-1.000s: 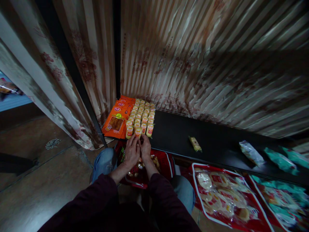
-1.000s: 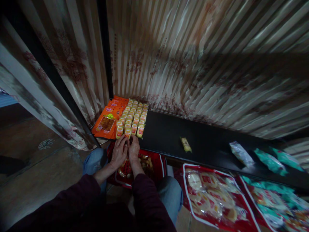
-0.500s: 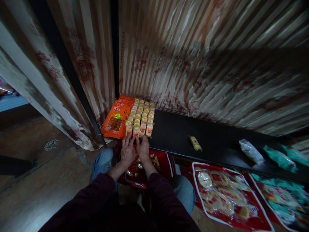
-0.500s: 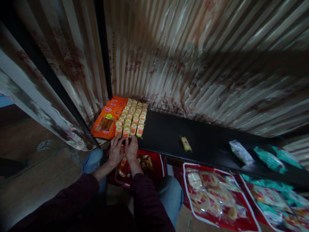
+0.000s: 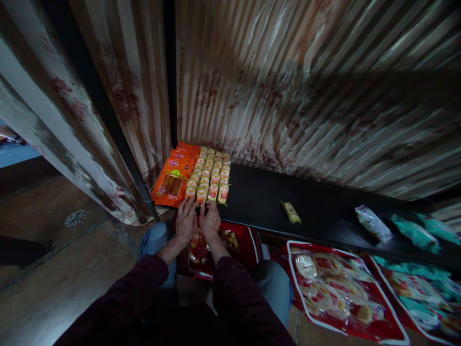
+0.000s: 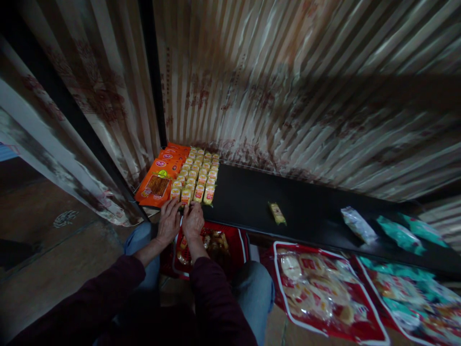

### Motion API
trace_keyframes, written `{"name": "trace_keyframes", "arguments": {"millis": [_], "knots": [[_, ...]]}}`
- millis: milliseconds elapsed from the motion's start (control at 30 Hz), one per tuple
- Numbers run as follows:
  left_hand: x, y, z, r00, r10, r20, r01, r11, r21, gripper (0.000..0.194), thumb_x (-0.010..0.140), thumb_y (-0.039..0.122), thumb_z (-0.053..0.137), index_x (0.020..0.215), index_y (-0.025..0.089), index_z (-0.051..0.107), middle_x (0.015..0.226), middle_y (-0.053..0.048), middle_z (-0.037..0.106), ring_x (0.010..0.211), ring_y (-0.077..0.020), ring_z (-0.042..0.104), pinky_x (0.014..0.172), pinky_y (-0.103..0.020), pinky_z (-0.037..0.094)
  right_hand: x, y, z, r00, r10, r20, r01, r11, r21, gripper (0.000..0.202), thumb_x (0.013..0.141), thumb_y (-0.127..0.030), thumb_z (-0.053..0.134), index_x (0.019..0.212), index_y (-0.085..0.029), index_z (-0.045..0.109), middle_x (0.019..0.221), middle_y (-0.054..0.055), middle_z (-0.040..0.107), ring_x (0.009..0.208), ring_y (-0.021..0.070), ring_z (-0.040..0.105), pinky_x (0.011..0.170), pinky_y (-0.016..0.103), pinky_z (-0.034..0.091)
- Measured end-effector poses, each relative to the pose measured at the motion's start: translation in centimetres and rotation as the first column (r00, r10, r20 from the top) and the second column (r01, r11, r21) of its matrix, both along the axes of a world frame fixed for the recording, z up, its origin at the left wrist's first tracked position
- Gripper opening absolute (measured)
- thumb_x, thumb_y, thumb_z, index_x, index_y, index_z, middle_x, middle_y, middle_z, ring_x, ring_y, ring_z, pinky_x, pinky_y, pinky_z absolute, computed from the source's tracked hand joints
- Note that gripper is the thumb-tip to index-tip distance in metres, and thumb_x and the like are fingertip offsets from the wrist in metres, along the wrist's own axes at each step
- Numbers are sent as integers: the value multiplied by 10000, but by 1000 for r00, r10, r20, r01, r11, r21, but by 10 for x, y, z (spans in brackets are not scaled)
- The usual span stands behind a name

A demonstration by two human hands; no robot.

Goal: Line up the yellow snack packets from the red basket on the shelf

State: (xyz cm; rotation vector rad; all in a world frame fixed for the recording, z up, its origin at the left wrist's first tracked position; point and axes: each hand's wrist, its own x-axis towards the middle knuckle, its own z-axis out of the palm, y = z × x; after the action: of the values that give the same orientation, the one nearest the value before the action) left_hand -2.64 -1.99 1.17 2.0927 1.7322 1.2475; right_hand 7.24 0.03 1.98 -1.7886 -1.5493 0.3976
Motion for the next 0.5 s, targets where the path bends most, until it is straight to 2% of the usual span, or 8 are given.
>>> {"name": "trace_keyframes", "arguments": {"millis": [167,400,500], "knots": [[5,1,-7,997,61,-44,-57,994,89,401,876,106,398,1253,136,529,1471,-147,378,1405,-265,258,1118,-513,331,1,-2,6,999,-1,40,4,997,-72,248,911,-316,411,1077,-164,514,917,74,681,850,207,638,740,303,454],[8,5,-13,998,-6,-68,14,993,116,355,903,133,397,1231,134,533,1435,-165,422,1400,-251,290,1105,-485,358,2,-1,11,997,6,83,3,994,-108,224,904,-287,426,1080,-170,502,872,70,688,795,200,654,692,285,449],[6,3,-12,997,5,-81,3,995,97,377,898,123,401,1255,147,521,1448,-151,414,1422,-261,244,1120,-506,326,2,-1,13,996,8,87,2,993,-116,228,903,-298,439,1085,-172,494,838,57,691,773,201,658,673,282,441]]}}
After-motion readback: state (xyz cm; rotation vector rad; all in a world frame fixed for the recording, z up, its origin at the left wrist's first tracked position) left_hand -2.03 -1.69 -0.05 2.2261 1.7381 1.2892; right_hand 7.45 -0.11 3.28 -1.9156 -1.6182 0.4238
